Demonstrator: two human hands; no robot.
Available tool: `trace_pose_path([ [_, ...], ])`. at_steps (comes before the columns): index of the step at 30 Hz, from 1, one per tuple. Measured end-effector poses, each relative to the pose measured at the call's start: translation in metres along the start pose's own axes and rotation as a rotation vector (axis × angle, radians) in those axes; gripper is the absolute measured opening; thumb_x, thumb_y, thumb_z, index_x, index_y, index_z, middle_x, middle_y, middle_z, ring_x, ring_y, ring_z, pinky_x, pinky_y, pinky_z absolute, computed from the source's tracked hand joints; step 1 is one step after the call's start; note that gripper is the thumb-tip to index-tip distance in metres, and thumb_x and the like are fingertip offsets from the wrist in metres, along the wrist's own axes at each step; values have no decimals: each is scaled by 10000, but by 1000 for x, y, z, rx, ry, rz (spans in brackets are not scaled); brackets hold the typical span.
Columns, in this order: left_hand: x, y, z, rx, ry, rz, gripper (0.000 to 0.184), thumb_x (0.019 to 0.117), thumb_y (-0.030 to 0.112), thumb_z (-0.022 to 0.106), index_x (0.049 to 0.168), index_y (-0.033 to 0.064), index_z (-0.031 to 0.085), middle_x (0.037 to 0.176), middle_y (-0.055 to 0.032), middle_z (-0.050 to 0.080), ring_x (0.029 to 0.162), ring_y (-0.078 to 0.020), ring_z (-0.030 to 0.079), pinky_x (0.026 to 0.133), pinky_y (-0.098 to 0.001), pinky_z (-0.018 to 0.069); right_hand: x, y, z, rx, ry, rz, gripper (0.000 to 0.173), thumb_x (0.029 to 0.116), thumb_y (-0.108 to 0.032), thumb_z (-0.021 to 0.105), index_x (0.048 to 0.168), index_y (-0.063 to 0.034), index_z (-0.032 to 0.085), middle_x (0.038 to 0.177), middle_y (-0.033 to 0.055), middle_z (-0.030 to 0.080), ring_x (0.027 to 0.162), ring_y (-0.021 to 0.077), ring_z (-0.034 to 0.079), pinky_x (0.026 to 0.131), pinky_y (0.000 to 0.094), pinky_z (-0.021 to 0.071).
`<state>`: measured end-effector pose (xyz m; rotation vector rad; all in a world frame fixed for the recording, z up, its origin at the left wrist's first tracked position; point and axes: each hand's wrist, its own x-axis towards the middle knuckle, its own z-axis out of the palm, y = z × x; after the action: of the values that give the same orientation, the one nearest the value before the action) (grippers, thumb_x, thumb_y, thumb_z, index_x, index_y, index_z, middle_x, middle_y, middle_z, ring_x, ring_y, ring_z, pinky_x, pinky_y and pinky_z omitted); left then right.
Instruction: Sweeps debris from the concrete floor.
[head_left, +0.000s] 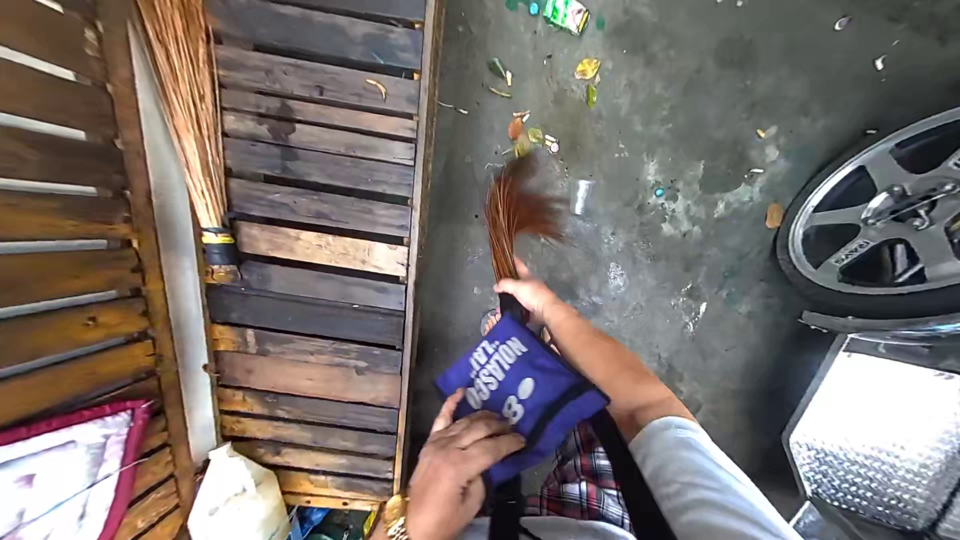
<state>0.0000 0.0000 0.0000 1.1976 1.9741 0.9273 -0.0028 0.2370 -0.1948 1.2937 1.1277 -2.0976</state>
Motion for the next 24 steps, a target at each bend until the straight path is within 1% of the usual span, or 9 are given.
trace_pose_path([
  [3,-18,-10,-21,-9,45,-86,384,1000,94,444,1095,274,770,1112,77,757,1128,-74,678,1211,-520,344,-2,-33,-28,-52,39,-87,958,908,-129,713,1637,-432,171,1287,229,605,754,342,671,618,531,591],
  [6,-43,3,-36,-109,-27,-137,334,1011,106,476,1088,254,766,1090,65,758,1113,-73,678,1201,-502,356,-61,-1,-58,19,84,-134,907,938,-178,713,1618,-464,185,1081,175,663,653,272,655,591,459,599],
  [10,-69,26,-40,-253,-142,-171,260,992,68,549,1051,184,775,1047,4,768,1086,-124,699,1186,-541,355,-142,56,-72,468,466,-75,926,965,-71,601,1651,-353,47,936,176,630,677,312,680,574,507,615],
  [12,-82,30,-34,-309,-144,-148,203,987,84,581,1005,143,774,985,-20,774,1021,-131,718,1175,-500,376,-144,71,-86,585,656,-2,885,1007,-143,575,1637,-370,-4,942,166,608,679,289,664,581,477,593],
  [14,-87,30,-25,-360,-165,-148,163,970,89,609,963,106,770,932,-54,773,964,-163,729,1156,-500,383,-120,60,-101,691,741,15,750,1028,-191,542,1611,-282,79,992,171,591,718,278,644,621,464,575],
  [17,-86,29,-15,-372,-207,-193,153,974,122,622,920,95,763,882,-65,759,920,-177,726,1140,-492,402,-51,31,-100,621,602,66,546,996,-228,593,1477,-149,346,936,173,627,704,275,640,619,459,571],
  [21,-59,37,-7,-277,-243,-254,129,947,118,642,915,112,766,875,-48,760,912,-175,724,1129,-482,413,20,-36,-88,-77,189,121,959,869,-172,710,1637,-359,166,1337,240,595,958,401,690,752,615,589],
  [22,-50,39,-4,-254,-234,-261,135,948,111,635,919,110,766,880,-50,760,919,-180,725,1129,-486,414,23,-56,-93,-151,158,89,993,865,-171,733,1640,-401,157,1375,242,583,967,417,695,755,637,590],
  [24,-33,52,-2,-247,-208,-289,152,959,95,621,923,87,768,892,-64,760,943,-189,726,1141,-489,415,-11,-77,-114,-134,158,-7,1008,889,-145,753,1633,-453,147,1273,235,622,777,369,688,652,563,598],
])
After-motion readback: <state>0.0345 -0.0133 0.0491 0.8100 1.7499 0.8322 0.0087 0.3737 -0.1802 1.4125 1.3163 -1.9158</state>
